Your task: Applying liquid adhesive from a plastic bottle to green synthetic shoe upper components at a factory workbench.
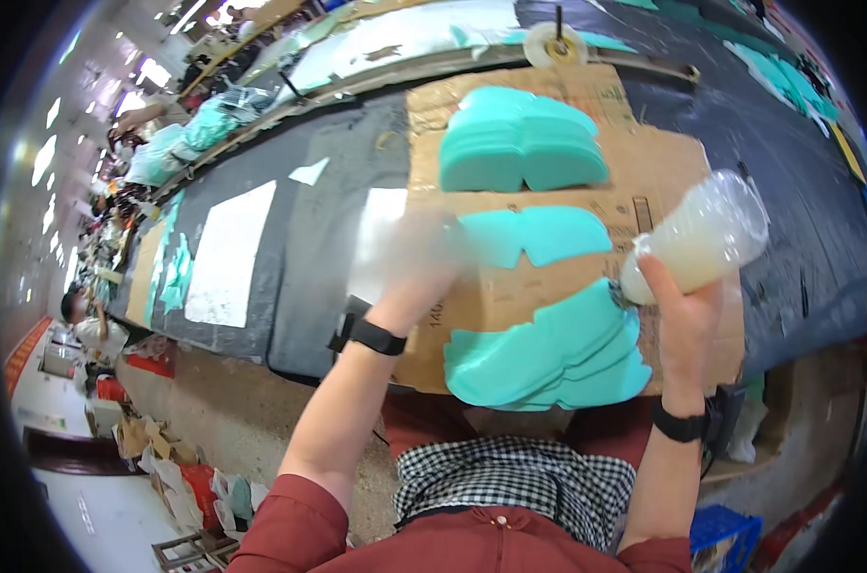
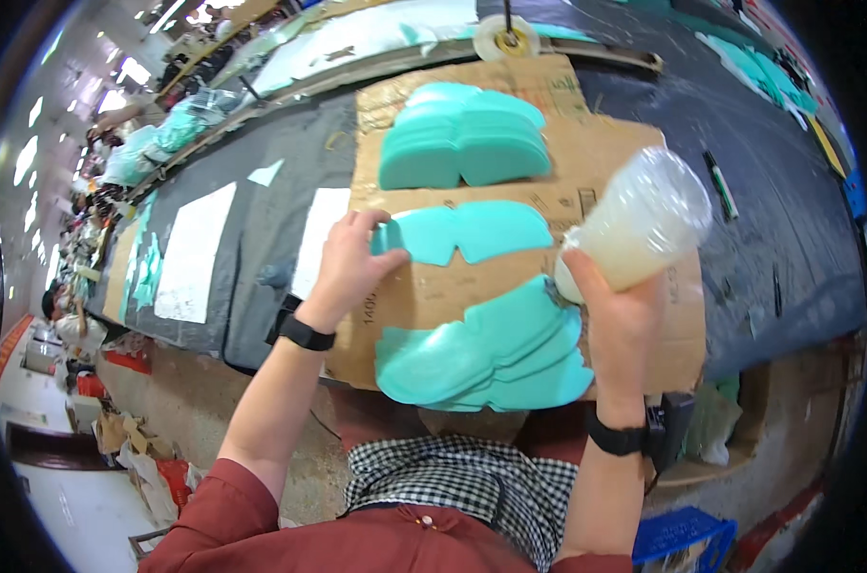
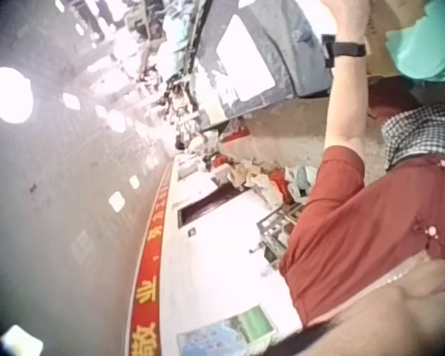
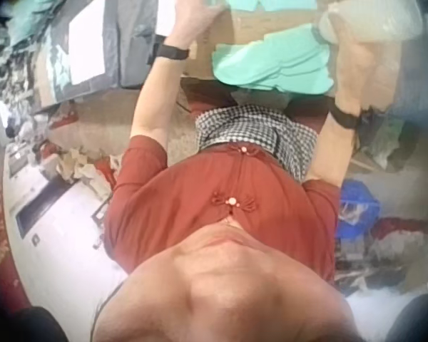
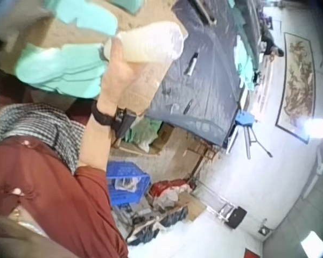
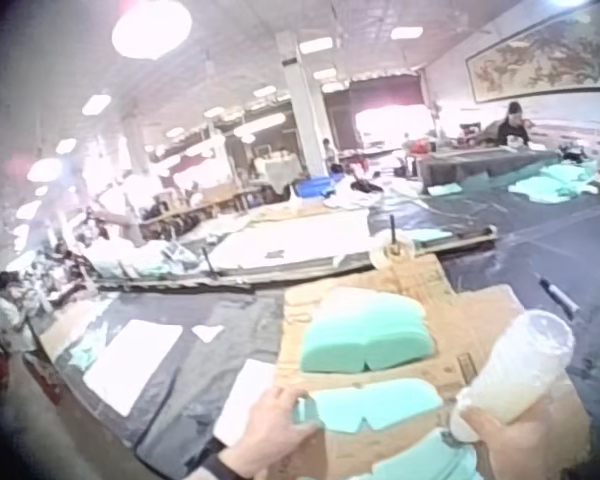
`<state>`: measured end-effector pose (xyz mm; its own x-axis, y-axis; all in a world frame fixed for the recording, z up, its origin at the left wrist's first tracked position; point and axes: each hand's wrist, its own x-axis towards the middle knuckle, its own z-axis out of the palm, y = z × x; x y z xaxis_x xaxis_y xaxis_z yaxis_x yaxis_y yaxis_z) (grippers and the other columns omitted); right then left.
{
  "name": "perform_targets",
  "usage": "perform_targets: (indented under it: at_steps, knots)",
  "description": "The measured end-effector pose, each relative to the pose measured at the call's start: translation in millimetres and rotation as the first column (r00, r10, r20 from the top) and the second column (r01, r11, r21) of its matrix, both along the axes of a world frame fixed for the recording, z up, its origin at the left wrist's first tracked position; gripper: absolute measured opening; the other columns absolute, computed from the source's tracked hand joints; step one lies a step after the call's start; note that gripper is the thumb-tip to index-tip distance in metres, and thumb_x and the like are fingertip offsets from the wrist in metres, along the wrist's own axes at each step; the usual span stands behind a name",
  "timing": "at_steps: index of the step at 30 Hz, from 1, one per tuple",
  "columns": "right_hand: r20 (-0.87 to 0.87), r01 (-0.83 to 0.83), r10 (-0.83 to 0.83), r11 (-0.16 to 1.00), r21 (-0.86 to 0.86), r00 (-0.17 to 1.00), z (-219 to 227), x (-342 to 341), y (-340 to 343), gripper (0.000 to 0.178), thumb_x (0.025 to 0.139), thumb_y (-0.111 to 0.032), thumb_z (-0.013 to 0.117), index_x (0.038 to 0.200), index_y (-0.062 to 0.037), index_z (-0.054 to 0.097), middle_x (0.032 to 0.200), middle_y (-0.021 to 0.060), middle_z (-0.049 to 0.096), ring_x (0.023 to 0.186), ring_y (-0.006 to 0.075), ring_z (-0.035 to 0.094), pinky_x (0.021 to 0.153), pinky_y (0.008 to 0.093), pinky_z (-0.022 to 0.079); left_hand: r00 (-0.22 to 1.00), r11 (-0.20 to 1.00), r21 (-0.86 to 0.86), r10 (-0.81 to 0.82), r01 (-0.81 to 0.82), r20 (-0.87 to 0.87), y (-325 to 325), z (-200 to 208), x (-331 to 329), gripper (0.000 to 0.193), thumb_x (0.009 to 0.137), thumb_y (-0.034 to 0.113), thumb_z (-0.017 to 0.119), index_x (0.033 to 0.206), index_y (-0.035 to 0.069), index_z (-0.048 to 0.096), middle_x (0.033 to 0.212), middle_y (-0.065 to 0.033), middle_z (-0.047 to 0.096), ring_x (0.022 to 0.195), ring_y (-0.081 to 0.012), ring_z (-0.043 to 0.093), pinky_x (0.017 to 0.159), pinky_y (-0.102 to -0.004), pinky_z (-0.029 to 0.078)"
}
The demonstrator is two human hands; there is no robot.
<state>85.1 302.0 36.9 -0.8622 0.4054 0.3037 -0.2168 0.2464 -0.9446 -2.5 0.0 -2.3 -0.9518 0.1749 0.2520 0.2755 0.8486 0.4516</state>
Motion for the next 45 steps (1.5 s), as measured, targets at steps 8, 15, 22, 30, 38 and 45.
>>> perform_targets:
  at_steps: [8,15,22,30,38,45]
  knots:
    - [0.111,-0.047,0.073,0.974,-0.223,0.991,-4,22,2,0.044,0.087,-0.008,0.085,0.125,0.0016,0.063,0.116,0.0084,0.07,0.103,0.0169,0.066,0.09,0.0332,0.055,0.997,0.983,0.185,0.005,0.008,-0.071,-8,-9,-1,0.05,0.076,0.019,0.084,0.121,0.006,0.066,0.109,-0.015,0.063,0.104,-0.0327,0.061,0.089,-0.0428,0.052]
    - [-0.066,-0.122,0.109,0.965,-0.232,0.992,-16,36,-6,0.055,0.089,0.0,0.079,0.14,-0.0029,0.057,0.131,0.0087,0.064,0.118,0.0188,0.063,0.103,0.034,0.053,0.996,0.994,0.098,-0.04,0.047,-0.077,-10,9,3,0.05,0.078,0.019,0.083,0.123,0.006,0.067,0.108,-0.0137,0.063,0.096,-0.0281,0.063,0.086,-0.0395,0.053]
    - [-0.134,-0.034,0.044,0.996,0.077,0.99,-29,37,-5,0.058,0.084,-0.003,0.084,0.135,-0.0016,0.058,0.132,0.0098,0.064,0.117,0.02,0.063,0.1,0.0358,0.053,0.998,0.987,0.152,0.045,-0.05,0.038,-36,8,0,0.049,0.079,0.015,0.083,0.125,0.006,0.067,0.102,-0.0058,0.063,0.086,-0.0178,0.064,0.081,-0.031,0.053]
    - [-0.146,0.106,-0.08,0.979,0.177,0.986,-42,38,-4,0.053,0.088,-0.01,0.083,0.134,0.0007,0.059,0.13,0.0113,0.065,0.116,0.0221,0.062,0.101,0.0371,0.051,0.822,0.342,0.852,-0.282,-0.395,0.495,-53,58,70,0.039,0.096,0.003,0.069,0.135,0.002,0.061,0.121,-0.0051,0.068,0.104,-0.0118,0.066,0.095,-0.0259,0.052]
    - [-0.301,-0.093,0.049,0.986,-0.135,0.952,33,48,-7,0.051,0.091,-0.005,0.079,0.137,0.0014,0.058,0.137,0.013,0.063,0.12,0.0201,0.061,0.107,0.0374,0.048,0.963,0.826,0.564,-0.13,-0.027,0.237,-18,20,161,0.041,0.09,0.01,0.078,0.128,0.002,0.066,0.115,-0.0062,0.067,0.105,-0.0177,0.064,0.09,-0.032,0.052]
    - [0.036,-0.32,0.318,0.93,0.181,0.947,4,59,-79,0.035,0.082,-0.016,0.087,0.11,-0.0023,0.071,0.099,0.0121,0.077,0.087,0.0198,0.074,0.076,0.0346,0.057,0.991,0.989,0.078,-0.126,0.122,0.05,1,18,174,0.04,0.088,0.019,0.08,0.125,0.006,0.07,0.112,-0.0147,0.067,0.103,-0.0328,0.064,0.089,-0.0411,0.051]
